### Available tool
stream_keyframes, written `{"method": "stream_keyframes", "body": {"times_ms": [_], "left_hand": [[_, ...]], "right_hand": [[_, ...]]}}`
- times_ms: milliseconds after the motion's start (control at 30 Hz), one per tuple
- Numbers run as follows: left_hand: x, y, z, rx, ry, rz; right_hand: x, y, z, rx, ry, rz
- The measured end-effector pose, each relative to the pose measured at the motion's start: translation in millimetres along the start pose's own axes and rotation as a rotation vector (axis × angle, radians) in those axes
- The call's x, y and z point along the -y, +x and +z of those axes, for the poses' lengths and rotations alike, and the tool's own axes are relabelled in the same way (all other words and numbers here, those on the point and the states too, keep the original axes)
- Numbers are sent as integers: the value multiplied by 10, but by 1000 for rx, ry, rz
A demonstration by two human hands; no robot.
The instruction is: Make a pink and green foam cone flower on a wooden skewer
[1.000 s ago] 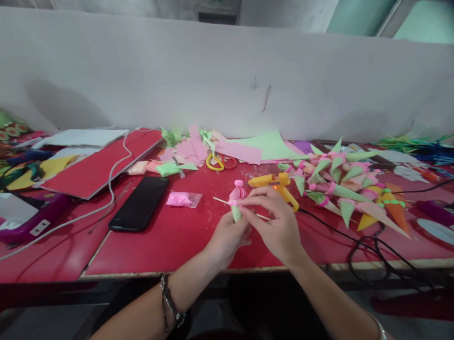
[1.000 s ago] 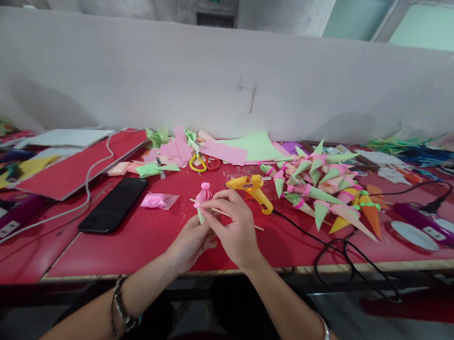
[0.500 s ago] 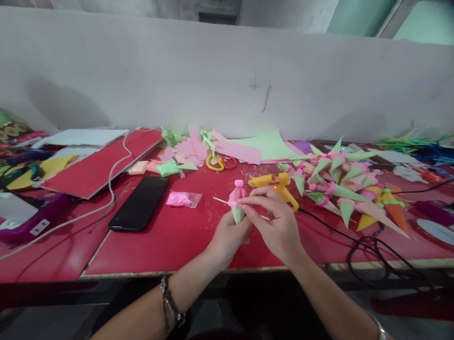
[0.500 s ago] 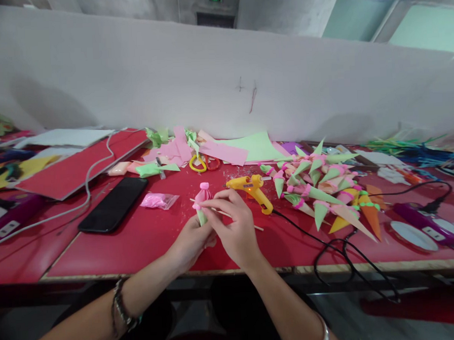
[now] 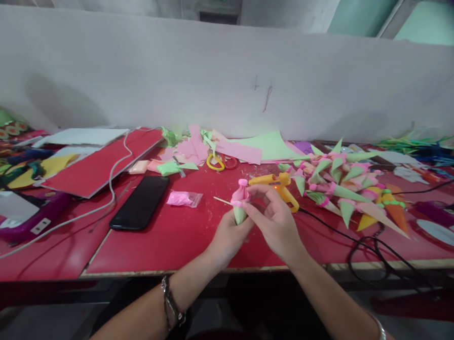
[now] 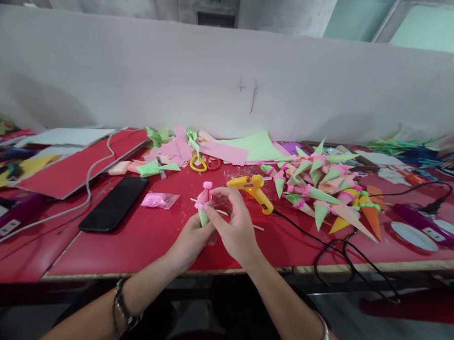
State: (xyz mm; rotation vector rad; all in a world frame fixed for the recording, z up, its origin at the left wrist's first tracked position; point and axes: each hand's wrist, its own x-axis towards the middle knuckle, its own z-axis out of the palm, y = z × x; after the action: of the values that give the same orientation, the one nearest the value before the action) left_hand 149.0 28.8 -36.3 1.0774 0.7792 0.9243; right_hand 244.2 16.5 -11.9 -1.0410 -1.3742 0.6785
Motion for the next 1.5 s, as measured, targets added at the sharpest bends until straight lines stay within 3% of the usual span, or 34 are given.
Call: {"method": "stream_keyframes", "body": {"times_ms": [200, 400, 533, 700, 933, 1133, 1333, 1500], "left_hand": [[-143, 9, -67, 10, -195, -42], [-204, 26, -117, -3, -300, -90], [-199, 8, -104, 35, -313, -109], [-231, 2, -95, 84, -334, -111], [-238, -3, -92, 89, -336, -149], [-241, 0, -79, 89, -352, -158], [-217, 5, -88, 166, -363, -149], [-198, 3, -85, 179, -292, -124]], "right_hand": [[-53, 26, -73, -28, -32, 8], [-52, 7, -63, 113, -309, -161], [-32, -2, -52, 51, -342, -189], [10, 6, -71, -43, -217, -157], [-9, 17, -65, -125, 67, 67], [-36, 38, -78, -223, 354, 166], [-47, 35, -83, -205, 391, 175], [-49, 23, -64, -195, 270, 142]]}}
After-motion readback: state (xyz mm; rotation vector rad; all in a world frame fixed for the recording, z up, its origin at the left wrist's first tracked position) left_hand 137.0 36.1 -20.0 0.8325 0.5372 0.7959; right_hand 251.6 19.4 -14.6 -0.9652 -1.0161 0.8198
